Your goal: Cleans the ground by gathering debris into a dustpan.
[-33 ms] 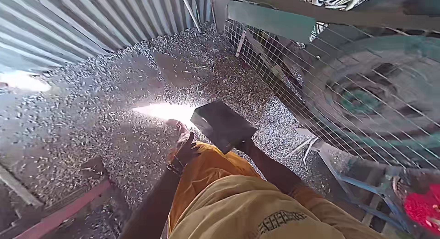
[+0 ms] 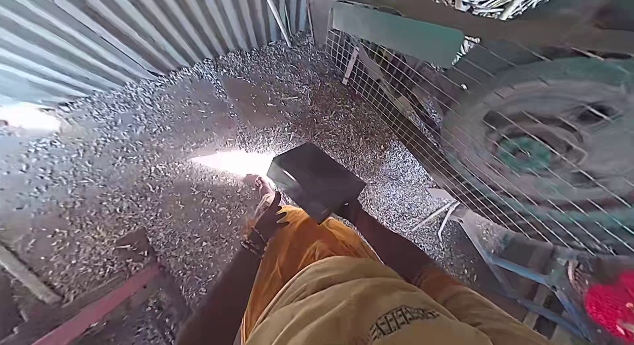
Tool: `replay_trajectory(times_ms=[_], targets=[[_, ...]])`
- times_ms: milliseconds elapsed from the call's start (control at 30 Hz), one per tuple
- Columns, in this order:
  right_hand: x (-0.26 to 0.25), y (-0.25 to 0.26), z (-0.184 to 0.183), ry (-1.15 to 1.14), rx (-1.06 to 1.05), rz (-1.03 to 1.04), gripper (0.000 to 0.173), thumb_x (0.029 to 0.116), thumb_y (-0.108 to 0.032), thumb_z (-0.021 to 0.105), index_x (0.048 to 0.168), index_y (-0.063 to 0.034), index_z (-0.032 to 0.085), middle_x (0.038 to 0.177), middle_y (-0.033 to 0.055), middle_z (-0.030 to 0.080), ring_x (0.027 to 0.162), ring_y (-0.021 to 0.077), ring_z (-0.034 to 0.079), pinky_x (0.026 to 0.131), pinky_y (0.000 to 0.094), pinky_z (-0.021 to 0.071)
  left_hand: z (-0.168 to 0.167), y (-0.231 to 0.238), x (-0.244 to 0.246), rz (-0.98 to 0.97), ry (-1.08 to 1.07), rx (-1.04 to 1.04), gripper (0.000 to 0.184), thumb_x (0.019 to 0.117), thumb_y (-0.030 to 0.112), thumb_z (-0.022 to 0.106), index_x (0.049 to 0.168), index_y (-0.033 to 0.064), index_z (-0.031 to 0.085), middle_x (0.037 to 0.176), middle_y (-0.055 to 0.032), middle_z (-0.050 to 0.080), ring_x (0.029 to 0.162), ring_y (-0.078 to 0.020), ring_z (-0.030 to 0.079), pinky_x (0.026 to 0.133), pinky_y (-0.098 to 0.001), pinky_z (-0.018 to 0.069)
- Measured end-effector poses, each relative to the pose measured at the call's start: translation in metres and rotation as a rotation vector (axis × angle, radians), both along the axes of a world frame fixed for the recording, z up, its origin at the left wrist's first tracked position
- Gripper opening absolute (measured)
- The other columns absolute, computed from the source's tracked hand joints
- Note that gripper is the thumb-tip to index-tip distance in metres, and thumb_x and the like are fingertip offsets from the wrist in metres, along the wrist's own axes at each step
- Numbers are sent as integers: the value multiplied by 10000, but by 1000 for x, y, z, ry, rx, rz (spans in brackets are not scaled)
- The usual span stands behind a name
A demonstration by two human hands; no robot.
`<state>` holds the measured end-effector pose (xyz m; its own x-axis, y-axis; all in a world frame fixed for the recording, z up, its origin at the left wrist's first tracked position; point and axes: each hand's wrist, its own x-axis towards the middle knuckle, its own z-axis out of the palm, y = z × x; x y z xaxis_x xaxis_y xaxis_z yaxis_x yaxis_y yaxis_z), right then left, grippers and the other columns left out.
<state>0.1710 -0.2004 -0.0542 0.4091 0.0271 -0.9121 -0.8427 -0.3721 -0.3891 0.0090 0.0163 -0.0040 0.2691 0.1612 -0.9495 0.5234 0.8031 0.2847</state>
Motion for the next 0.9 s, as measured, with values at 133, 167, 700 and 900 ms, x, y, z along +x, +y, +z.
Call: replay_trajectory(times_ms=[133,167,700,900], targets=[[5,135,-18,78,3,129,364,1111,-150,365,1380,69,473,1228,240,610,1032,268,632,872,414,546,-26,74,51,76,108,373,932,965,283,724,1615,38,101,1557,-260,388,1378,-360,479,1074,-515,468],[5,165,-29,166,55,56,357,1108,-166,347,1363,51,472,1160,222,613,945,252,628,808,405,548,-39,93,59,127,136,475,1012,882,156,809,1601,2,113,1536,-265,411,1372,-325,490,1105,-457,455],[106,119,-248,436,-27,651,544,1065,-47,436,1589,-58,289,1281,254,619,1006,277,668,844,426,553,-362,325,160,-756,244,848,1000,767,-192,697,1581,-89,126,1555,-404,271,1428,-558,324,1124,-689,297],[188,31,-282,273,-252,488,488,1051,-19,430,1528,37,340,1257,271,608,961,247,666,813,375,550,-445,218,239,-567,212,759,973,839,-130,597,1641,49,75,1619,-318,251,1510,-447,267,1215,-579,239]])
